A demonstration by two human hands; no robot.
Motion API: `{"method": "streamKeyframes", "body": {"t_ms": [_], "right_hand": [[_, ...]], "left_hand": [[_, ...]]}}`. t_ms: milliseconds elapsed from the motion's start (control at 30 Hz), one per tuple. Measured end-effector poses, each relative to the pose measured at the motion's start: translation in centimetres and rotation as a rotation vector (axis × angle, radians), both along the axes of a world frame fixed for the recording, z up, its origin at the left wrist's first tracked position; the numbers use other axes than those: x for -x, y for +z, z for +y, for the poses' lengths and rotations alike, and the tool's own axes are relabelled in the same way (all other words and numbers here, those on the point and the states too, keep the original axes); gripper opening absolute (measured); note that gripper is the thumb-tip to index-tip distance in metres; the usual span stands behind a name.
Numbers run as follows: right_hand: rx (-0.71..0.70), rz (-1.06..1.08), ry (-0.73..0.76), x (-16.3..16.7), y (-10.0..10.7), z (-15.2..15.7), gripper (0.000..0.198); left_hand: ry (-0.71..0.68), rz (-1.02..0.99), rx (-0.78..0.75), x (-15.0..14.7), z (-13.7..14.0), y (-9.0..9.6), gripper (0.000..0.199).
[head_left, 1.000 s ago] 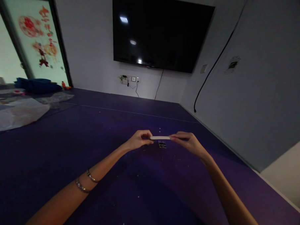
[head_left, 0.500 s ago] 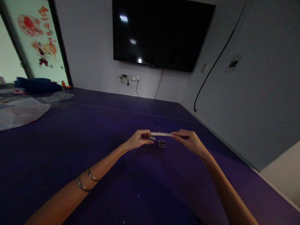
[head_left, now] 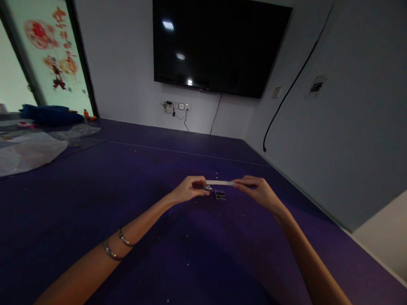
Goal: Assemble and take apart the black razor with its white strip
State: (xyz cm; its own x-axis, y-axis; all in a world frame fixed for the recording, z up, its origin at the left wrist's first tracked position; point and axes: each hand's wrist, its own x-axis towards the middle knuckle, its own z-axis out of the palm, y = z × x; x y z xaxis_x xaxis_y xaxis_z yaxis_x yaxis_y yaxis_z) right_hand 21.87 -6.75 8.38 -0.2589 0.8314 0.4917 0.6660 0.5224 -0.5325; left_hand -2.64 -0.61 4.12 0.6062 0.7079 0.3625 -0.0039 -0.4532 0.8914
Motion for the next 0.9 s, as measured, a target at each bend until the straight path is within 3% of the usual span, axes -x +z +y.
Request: {"method": "streamKeyframes", "body": {"t_ms": [200, 333, 467, 667, 767, 900], "right_hand": [[-0.019, 0.132, 0.0, -0.2, -0.1, 0.1, 0.031], [-0.029, 0.344, -0.128, 0.5, 0.2, -0.1, 0.04], [0.043, 0.49, -0.043, 2.4, 0.5, -0.6, 0.047], [0.337, 0.798, 0.171, 6.4, -0.9, -1.6, 0.052], [0.457, 0.904, 0.151, 7.8, -2.2, -1.8, 0.059], [0.515, 0.997, 0.094, 8.7, -3.1, -1.9, 0.061]], "left_hand": [[0.014, -0.073, 0.04, -0.1, 0.1, -0.3, 0.02], [0.158, -0.218, 0.086, -0.2, 0.2, -0.6, 0.023], [0.29, -0.359, 0.057, -0.3, 0.5, -0.9, 0.026], [0.354, -0.342, 0.13, -0.6, 0.4, -1.1, 0.026], [0.343, -0.334, 0.15, -0.8, 0.4, -1.4, 0.029], [0.313, -0.373, 0.167, -1.0, 0.7, -2.1, 0.037]]}}
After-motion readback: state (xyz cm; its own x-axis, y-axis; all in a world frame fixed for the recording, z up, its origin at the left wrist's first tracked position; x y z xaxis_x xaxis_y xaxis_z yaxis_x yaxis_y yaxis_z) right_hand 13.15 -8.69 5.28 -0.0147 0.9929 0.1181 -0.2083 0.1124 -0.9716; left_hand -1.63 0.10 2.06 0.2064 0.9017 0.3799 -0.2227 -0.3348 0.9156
